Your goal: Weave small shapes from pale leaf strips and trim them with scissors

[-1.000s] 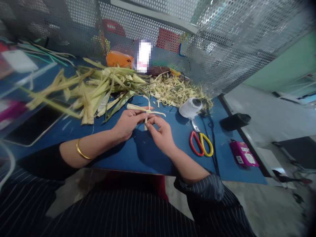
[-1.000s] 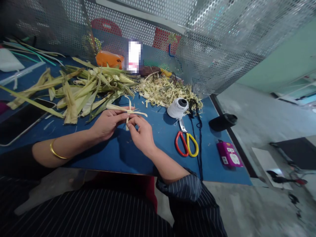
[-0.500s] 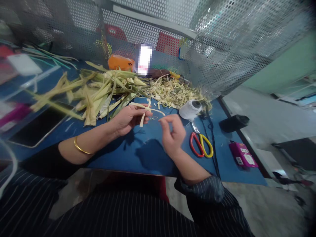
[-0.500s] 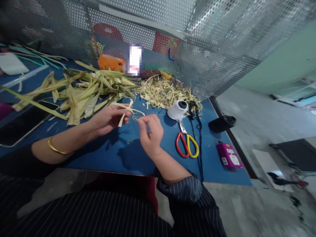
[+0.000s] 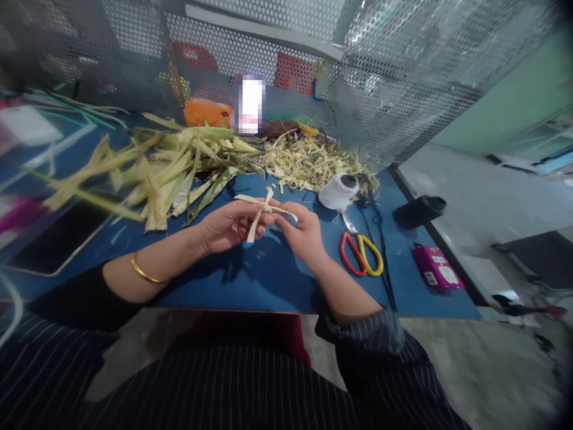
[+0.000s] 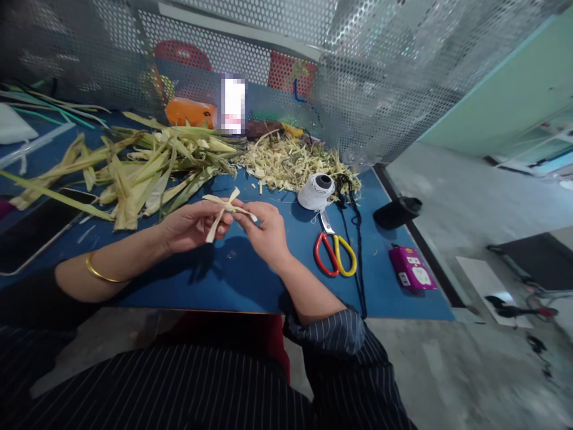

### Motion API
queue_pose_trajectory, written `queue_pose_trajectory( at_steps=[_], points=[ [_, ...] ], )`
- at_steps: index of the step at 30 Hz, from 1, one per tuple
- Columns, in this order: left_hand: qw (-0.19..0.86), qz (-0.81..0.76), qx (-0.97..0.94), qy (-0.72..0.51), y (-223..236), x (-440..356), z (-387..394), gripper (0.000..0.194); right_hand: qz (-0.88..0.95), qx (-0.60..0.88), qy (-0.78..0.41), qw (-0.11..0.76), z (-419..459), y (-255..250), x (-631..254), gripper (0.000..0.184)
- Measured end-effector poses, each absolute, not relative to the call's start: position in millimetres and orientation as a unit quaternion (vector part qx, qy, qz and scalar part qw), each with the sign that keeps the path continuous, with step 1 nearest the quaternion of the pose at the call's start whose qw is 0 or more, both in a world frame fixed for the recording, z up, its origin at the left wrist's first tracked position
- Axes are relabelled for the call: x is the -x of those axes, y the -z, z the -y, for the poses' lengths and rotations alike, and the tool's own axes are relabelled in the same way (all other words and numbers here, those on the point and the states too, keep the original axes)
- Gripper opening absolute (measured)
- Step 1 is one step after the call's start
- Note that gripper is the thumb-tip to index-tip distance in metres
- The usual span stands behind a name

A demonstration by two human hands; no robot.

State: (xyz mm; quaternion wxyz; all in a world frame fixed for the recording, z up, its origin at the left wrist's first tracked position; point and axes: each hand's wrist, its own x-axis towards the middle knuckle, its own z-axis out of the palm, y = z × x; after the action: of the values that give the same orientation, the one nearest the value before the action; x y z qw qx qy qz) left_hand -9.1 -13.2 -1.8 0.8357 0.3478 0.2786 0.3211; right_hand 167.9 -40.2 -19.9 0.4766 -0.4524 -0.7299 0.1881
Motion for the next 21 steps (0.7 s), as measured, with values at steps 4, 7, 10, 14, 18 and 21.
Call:
queue_pose_trajectory(
  at_steps=[4,7,10,14,18,21],
  points=[
    [0.761,-0.32,-0.439,-0.355,7.1,5.3,16.5,0.019,0.776,0.466,-0.099,0.414,36.4,23.7,-172.6,0.02],
    [0.706,-0.354,-0.478,-0.384,7.2,4.7,16.7,0.023,0.778,0.482,-0.078,0.395,36.4,20.5,-174.6,0.01],
    [0.686,-0.374,-0.477,-0.403,6.3,6.4,14.4,0.029,0.772,0.475,-0.082,0.414,39.5,14.9,-175.0,0.021],
    [0.679,-0.386,-0.481,-0.398,7.7,7.6,11.4,0.033,0.764,0.493,-0.081,0.408,42.5,13.3,-174.1,0.021],
    [0.651,-0.394,-0.515,-0.395,7.0,5.4,12.0,0.029,0.738,0.515,-0.153,0.409,40.9,14.7,-173.0,0.01],
    [0.635,-0.392,-0.542,-0.386,4.9,3.7,14.7,0.025,0.685,0.508,-0.276,0.444,38.6,13.2,-172.1,0.015]
  ],
)
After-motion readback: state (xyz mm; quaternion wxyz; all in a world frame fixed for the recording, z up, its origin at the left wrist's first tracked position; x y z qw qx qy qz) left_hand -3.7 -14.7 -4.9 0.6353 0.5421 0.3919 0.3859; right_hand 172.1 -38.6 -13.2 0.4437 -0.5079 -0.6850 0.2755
